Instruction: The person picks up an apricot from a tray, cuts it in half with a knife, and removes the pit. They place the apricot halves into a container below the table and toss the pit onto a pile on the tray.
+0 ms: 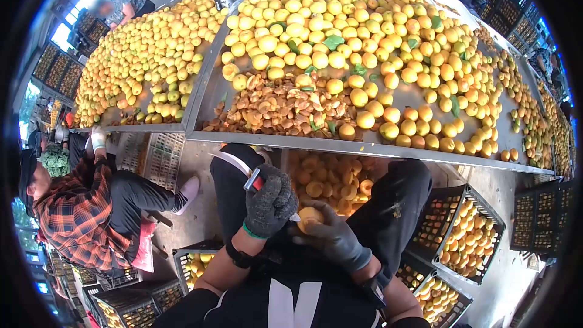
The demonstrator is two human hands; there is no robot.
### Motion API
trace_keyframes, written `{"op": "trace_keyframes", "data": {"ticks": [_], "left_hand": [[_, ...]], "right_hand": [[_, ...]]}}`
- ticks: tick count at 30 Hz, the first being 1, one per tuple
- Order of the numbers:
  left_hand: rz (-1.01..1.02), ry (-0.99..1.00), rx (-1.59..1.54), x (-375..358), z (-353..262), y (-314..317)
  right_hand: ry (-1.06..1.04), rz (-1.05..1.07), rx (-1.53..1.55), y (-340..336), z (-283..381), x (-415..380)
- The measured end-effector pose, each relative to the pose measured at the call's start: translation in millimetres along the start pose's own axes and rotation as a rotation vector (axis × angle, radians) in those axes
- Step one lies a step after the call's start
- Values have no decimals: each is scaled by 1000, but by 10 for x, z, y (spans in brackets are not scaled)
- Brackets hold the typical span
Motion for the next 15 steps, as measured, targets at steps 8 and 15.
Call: {"op": "trace_keyframes", "data": {"ticks": [8, 15], "left_hand": [[93, -233, -174, -104, 184, 79], [434, -82, 383, 15, 97, 295]], "right_hand": [[71, -52, -236, 39, -92, -38], [-54, -179, -193, -19, -31, -56]]}}
Point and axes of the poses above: each hand's wrist, its own x-axis towards the middle knuckle, its own y-axis out of the palm, z = x × y, the point moved 8 cm from there along x, towards the middle knuckle, and after that the axes turned 10 degrees about z, right-handed, at the moved point
